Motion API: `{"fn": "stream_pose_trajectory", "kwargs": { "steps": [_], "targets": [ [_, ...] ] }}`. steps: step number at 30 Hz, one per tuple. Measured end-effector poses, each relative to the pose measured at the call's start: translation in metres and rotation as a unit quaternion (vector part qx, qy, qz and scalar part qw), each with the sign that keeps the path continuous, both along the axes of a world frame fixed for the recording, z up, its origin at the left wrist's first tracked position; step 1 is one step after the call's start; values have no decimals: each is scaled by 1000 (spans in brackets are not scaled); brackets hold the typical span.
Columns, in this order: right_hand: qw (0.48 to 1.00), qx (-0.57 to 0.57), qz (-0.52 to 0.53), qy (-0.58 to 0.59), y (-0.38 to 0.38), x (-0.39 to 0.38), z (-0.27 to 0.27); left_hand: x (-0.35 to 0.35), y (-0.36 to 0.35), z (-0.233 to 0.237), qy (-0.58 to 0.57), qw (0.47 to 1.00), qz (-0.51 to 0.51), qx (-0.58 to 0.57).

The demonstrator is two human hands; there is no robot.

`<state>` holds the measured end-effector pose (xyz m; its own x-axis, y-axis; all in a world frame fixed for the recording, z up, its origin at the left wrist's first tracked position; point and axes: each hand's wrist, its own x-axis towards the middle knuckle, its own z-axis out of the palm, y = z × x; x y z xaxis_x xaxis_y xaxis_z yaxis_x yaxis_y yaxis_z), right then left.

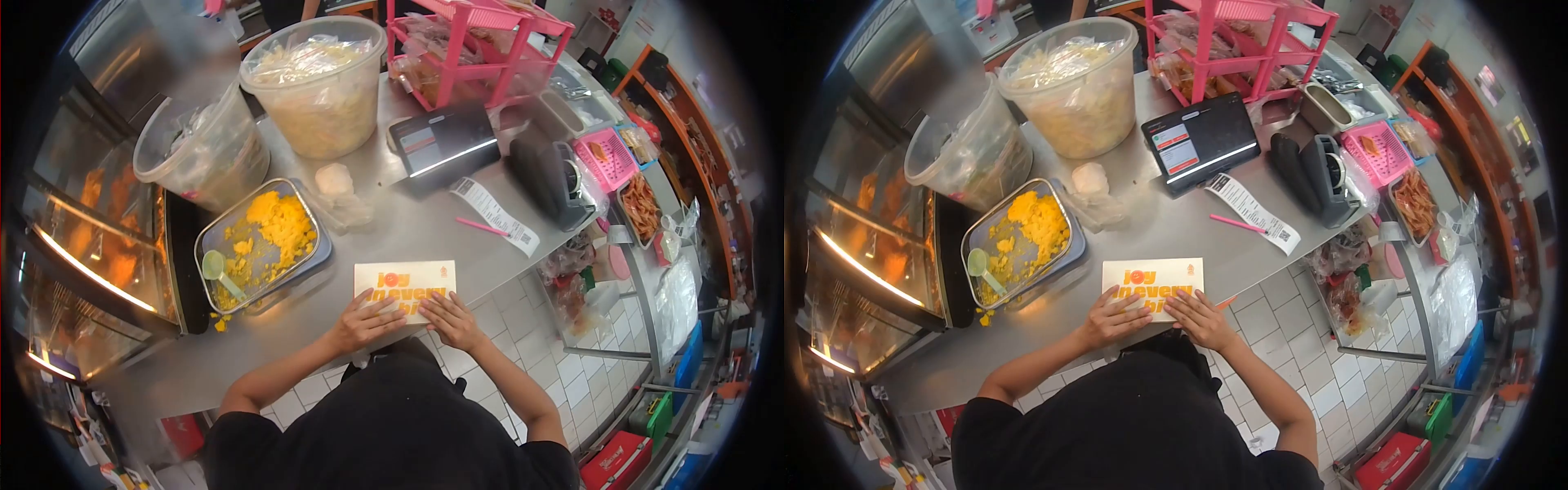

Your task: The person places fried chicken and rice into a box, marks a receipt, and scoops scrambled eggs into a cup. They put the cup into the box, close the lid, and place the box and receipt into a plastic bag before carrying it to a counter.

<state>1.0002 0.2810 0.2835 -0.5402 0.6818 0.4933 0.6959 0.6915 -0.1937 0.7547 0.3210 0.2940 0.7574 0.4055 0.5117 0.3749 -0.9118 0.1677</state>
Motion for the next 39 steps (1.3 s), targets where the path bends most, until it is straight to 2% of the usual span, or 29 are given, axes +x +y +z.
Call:
{"fn": "stream_pose_trajectory", "kwargs": {
  "steps": [5, 7, 8, 10, 12, 14, 15, 17, 18, 20, 21, 22, 24, 25, 27, 28, 30, 33, 37, 39],
  "targets": [
    [998, -26, 5, 58, 28, 14, 1, 27, 4, -6, -26, 998, 52, 36],
    [997, -36, -6, 70, 41, 21, 5, 41, 11, -4, -69, 992, 109, 17],
    [995, -52, -11, 81, 48, 24, 8, 47, 16, -3, -70, 992, 101, 20],
    [992, -69, -33, 97, 61, 29, 11, 58, 25, -1, -76, 985, 151, -15],
    [988, -90, -55, 112, 68, 32, 12, 66, 29, 0, -80, 984, 160, -14],
    [973, -107, -68, 191, 70, 34, 13, 74, 32, 0, -92, 981, 170, -14],
    [975, -105, -73, 183, 68, 37, 14, 75, 33, 0, -88, 980, 177, -23],
    [950, -56, -181, 248, 60, 50, 22, 83, 32, -1, -100, 977, 182, -39],
    [949, -12, -219, 226, 58, 64, 25, 87, 32, -2, -105, 974, 199, -39],
    [893, 55, -369, 252, 59, 102, 32, 98, 31, -1, -113, 970, 212, -32],
    [840, 54, -423, 335, 64, 126, 36, 103, 30, 1, -113, 968, 222, -42],
    [776, 51, -469, 417, 74, 156, 41, 107, 32, 3, -111, 965, 233, -49],
    [708, 86, -526, 464, 99, 215, 49, 115, 36, 11, -105, 965, 236, -56],
    [709, 83, -522, 466, 112, 253, 40, 120, 34, 13, -99, 963, 241, -74],
    [794, -111, -491, 340, 137, 319, 14, 127, 30, 13, -96, 959, 255, -78],
    [801, -107, -478, 344, 146, 328, 20, 131, 32, 12, -110, 953, 271, -82],
    [805, -300, -461, 222, 155, 333, 39, 145, 30, 14, -130, 939, 306, -88],
    [789, -369, -374, 318, 156, 339, 41, 159, 24, 11, -129, 930, 338, -65],
    [767, -392, -324, 392, 148, 332, 49, 174, 17, 8, -146, 916, 370, -55],
    [758, -336, -324, 455, 145, 327, 50, 178, 15, 7, -146, 914, 375, -53]
  ]
}}
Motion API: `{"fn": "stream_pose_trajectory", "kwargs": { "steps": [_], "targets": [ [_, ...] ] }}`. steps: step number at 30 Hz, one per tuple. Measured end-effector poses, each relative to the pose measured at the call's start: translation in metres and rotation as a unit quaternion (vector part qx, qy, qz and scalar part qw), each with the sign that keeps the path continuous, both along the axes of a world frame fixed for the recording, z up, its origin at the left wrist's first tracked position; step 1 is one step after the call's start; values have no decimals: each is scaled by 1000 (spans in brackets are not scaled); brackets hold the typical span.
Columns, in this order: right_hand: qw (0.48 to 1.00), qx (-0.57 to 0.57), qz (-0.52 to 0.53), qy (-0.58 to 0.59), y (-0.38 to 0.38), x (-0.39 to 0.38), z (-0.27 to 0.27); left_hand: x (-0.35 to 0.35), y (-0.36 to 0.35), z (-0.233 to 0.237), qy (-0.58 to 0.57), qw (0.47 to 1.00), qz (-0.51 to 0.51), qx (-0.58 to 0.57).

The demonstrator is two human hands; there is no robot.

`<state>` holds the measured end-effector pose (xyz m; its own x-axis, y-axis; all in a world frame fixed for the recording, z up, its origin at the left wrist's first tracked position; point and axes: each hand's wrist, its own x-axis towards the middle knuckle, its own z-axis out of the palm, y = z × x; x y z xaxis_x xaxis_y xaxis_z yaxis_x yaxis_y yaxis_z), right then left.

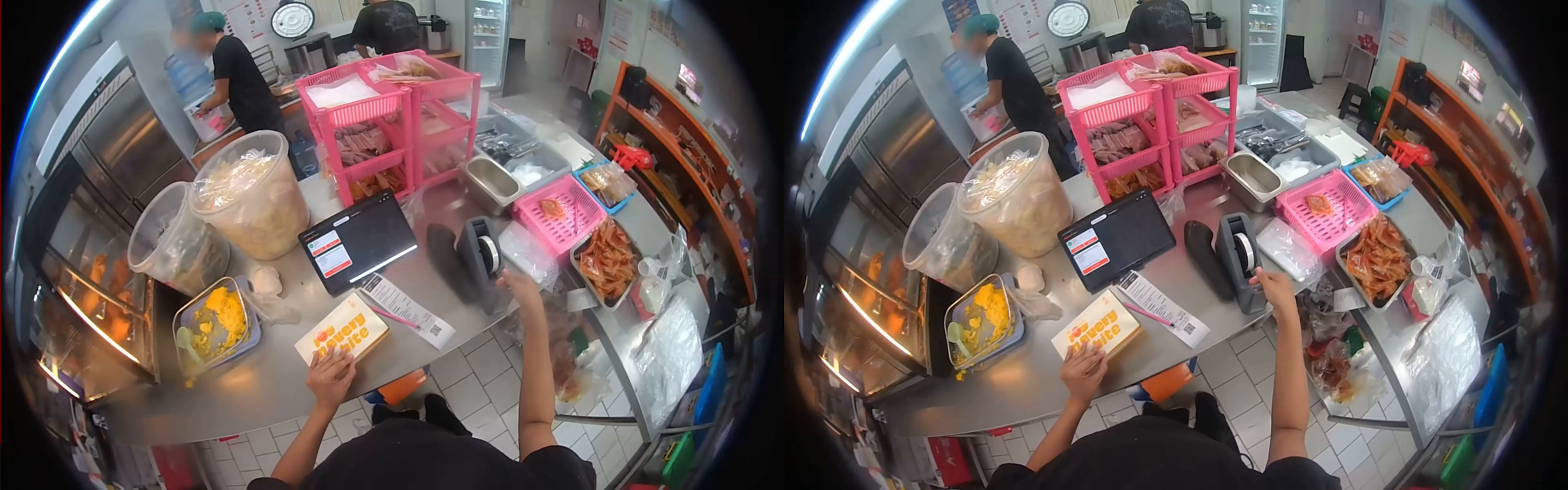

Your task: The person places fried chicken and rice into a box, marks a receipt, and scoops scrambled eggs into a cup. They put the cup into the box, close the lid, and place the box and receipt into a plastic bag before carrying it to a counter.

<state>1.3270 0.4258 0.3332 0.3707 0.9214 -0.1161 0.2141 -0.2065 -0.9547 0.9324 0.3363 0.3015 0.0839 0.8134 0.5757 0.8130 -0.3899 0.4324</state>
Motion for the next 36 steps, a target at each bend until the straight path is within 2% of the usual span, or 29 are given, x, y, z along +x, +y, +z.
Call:
{"fn": "stream_pose_trajectory", "kwargs": {
  "steps": [1, 4, 5, 7, 9, 10, 11, 12, 14, 16, 18, 20, 22, 25, 26, 28, 29, 31, 36],
  "targets": [
    [999, -15, -27, -21, 4, 4, -14, 1, 0, 0, -5, 1000, 7, 1],
    [995, 2, -77, -69, -4, -4, -2, 0, -1, -4, -12, 1000, 7, 5],
    [994, 45, -99, -7, -6, -7, -5, 1, 0, -5, -17, 1000, 8, 11],
    [993, 43, -104, 18, -11, -8, -8, 1, 0, -4, -19, 1000, 4, 16],
    [985, 67, -113, 114, -8, -11, -16, 0, 0, -3, -19, 999, 7, 28],
    [985, 73, -110, 111, -7, -7, -17, 0, 0, -2, -22, 1000, 2, 21],
    [948, 50, -159, 272, -7, -3, -14, 0, 1, -1, -25, 1000, -2, 12],
    [883, 22, -201, 424, -7, 1, -12, 0, 2, -1, -29, 999, 1, 17],
    [867, 46, -190, 458, -12, -2, -11, -3, 2, -4, -26, 999, -8, 26],
    [950, 160, -105, 248, -24, -12, -8, -3, 1, -2, -22, 999, -10, 31],
    [936, 183, -78, 289, -32, -13, -20, -6, 2, 0, -18, 999, -17, 33],
    [896, 276, -44, 345, -39, -11, -38, -2, 2, -2, -18, 999, -9, 37],
    [892, 270, -37, 360, -44, -9, -50, -2, 2, -2, -19, 999, -11, 44],
    [956, 239, -51, 162, -50, -9, -63, -1, 3, -2, -12, 999, -9, 52],
    [956, 238, -53, 163, -50, -10, -65, -1, 3, -2, -10, 999, -6, 52],
    [947, 284, -127, -76, -48, -13, -69, -2, 4, -1, -8, 999, -10, 51],
    [948, 280, -129, -74, -48, -16, -66, -2, 3, -1, -8, 999, -11, 50],
    [907, 294, -168, -251, -47, -21, -52, -2, 3, -1, -4, 999, -14, 48],
    [898, 290, -185, -273, -46, -20, -40, -2, 5, -1, -1, 999, -23, 46]
  ]
}}
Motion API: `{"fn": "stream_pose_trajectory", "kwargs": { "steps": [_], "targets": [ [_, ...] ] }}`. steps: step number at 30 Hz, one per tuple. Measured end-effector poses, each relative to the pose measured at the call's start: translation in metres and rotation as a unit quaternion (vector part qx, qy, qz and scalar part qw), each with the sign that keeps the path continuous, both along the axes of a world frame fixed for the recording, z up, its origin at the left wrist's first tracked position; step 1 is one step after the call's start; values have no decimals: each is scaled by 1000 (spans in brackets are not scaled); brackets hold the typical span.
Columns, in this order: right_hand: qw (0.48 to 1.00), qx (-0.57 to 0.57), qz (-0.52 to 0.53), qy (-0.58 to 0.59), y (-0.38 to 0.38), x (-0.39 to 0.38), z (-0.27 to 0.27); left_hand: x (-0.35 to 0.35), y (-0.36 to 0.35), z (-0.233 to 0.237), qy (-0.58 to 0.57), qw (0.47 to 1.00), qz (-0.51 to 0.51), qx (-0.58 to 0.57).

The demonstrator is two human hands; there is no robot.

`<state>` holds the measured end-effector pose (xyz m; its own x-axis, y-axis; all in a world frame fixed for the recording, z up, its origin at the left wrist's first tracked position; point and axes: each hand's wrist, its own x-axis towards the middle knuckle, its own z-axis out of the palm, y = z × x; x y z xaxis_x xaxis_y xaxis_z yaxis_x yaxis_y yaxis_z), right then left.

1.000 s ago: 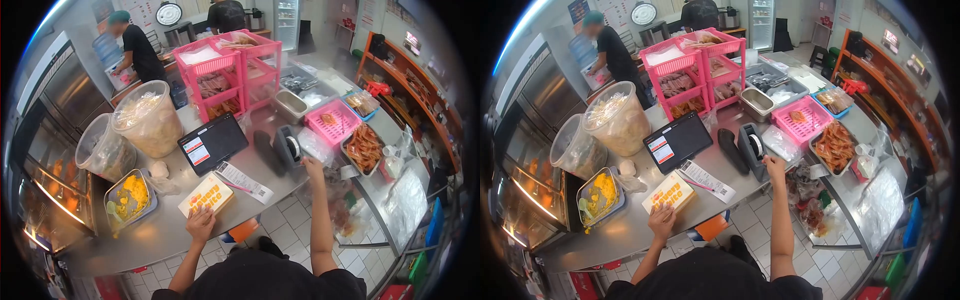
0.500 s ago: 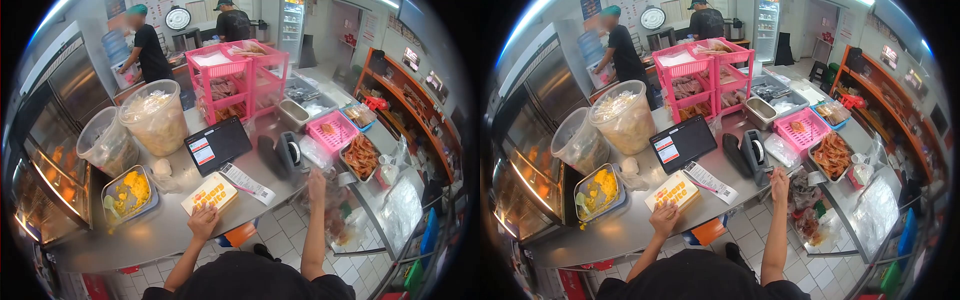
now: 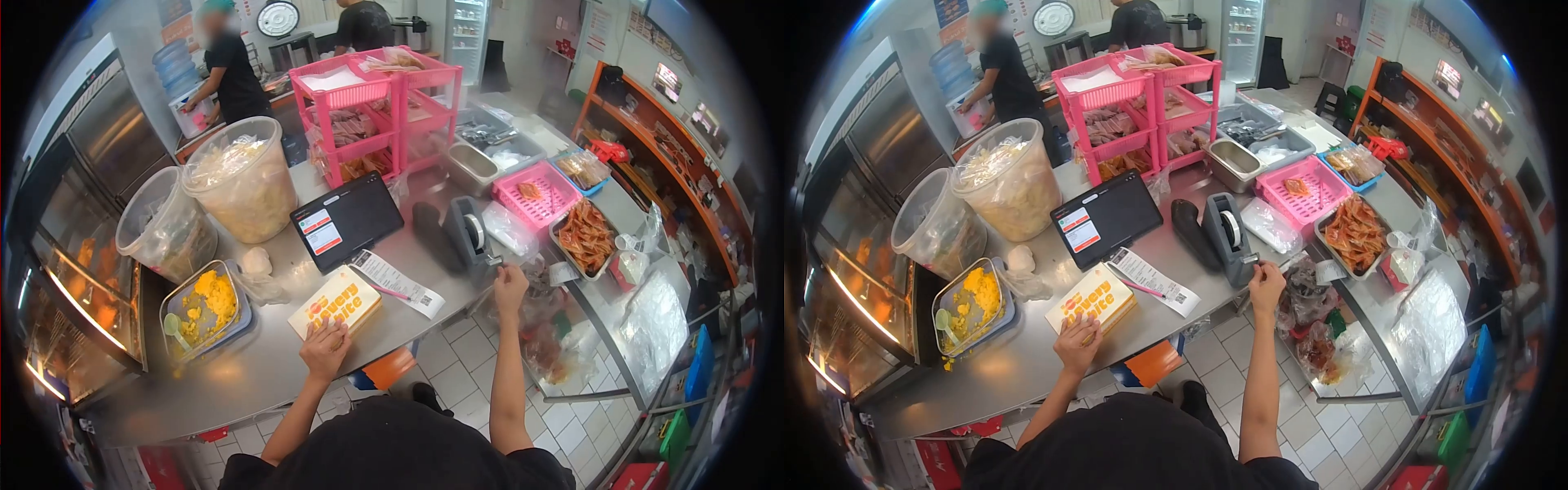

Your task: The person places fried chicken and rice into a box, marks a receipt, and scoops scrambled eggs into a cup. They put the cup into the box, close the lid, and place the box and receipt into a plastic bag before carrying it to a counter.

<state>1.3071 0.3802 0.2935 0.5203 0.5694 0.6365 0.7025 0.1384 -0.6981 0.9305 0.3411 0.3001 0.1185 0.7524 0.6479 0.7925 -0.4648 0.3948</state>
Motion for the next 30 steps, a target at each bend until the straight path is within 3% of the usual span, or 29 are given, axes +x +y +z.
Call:
{"fn": "stream_pose_trajectory", "kwargs": {
  "steps": [4, 6, 8, 10, 14, 17, 22, 25, 27, 28, 30],
  "targets": [
    [1000, 3, 17, 7, -24, -18, 14, -1, -2, -5, -4, 1000, 10, 7],
    [998, -2, -51, -45, -38, -42, 14, 0, -1, -1, 1, 1000, 4, 16],
    [995, 11, 70, 72, -39, -72, -4, 1, 3, -2, 0, 1000, 7, 19],
    [931, -107, 207, 280, -47, -127, 17, -1, -4, -5, 8, 1000, 16, 4],
    [828, -204, 426, 302, -41, -213, 12, -3, -3, 0, 13, 1000, 3, -5],
    [787, -235, 441, 362, -32, -245, -7, -3, -4, -4, 12, 1000, 6, -3],
    [783, -233, 416, 399, -28, -254, -13, -6, -3, -12, -38, 998, 11, -39],
    [812, -253, 396, 346, -25, -253, -4, -5, -4, -5, -14, 998, 6, -55],
    [874, -294, 332, 197, -22, -254, 4, -4, -5, 0, -10, 997, 8, -79],
    [874, -296, 331, 196, -22, -255, 4, -4, -5, 2, 29, 997, 5, -72],
    [915, -315, 251, 39, -21, -256, 6, -3, -5, 8, 67, 996, 2, -64]
  ]
}}
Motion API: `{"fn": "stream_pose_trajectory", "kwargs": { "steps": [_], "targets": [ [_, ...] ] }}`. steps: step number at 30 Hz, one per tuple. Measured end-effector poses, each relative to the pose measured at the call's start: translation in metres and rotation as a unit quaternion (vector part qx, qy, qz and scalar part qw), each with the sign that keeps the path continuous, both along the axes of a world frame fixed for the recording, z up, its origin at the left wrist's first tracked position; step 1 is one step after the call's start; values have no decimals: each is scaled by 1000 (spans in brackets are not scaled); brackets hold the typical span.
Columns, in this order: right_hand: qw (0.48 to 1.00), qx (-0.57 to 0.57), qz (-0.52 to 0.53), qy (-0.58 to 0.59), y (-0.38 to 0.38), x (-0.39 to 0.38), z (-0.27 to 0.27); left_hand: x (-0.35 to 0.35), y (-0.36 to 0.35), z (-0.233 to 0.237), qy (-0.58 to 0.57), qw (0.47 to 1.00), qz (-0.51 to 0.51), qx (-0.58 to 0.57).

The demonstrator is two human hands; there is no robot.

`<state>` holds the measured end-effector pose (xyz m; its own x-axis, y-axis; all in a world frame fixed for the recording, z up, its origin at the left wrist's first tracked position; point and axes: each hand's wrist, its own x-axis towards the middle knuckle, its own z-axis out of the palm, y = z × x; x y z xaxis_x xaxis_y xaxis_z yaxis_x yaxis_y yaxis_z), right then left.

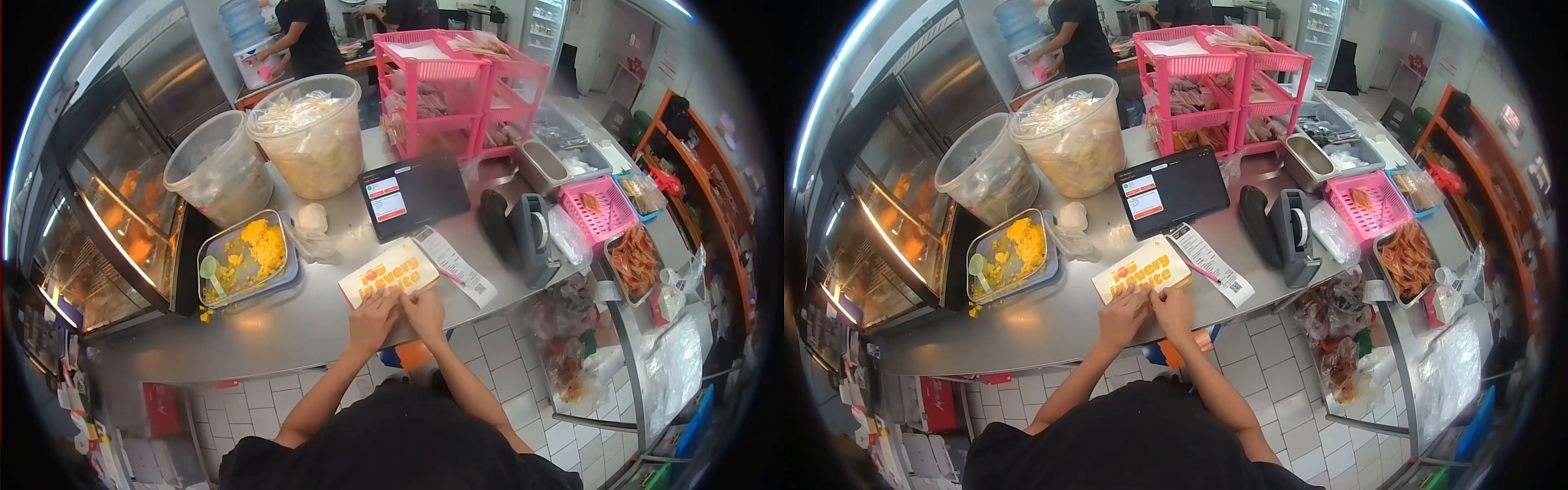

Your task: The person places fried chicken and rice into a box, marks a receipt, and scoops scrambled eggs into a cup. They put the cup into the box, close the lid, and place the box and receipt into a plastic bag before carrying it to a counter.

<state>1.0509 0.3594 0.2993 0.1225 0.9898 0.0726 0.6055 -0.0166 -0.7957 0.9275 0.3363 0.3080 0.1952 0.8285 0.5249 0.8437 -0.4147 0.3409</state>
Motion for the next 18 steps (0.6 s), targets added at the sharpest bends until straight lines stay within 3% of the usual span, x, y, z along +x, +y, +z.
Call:
{"fn": "stream_pose_trajectory", "kwargs": {
  "steps": [4, 6, 7, 9, 16, 18],
  "targets": [
    [997, -49, 19, -59, -1, 12, 7, 9, -2, 11, 76, 997, 8, -32],
    [975, -109, 89, 173, 2, 19, 0, 13, -1, 12, 96, 993, 17, -65],
    [975, -111, 87, 174, 1, 17, -11, 14, 0, 10, 88, 995, 22, -52],
    [959, 27, 88, 270, -5, 12, -31, 16, -3, 9, 79, 996, 25, -41],
    [948, 9, 88, 304, -5, 15, -24, 15, -3, 12, 81, 995, 25, -53],
    [975, -66, 97, 191, -1, 22, -22, 17, -4, 9, 87, 995, 27, -28]
  ]
}}
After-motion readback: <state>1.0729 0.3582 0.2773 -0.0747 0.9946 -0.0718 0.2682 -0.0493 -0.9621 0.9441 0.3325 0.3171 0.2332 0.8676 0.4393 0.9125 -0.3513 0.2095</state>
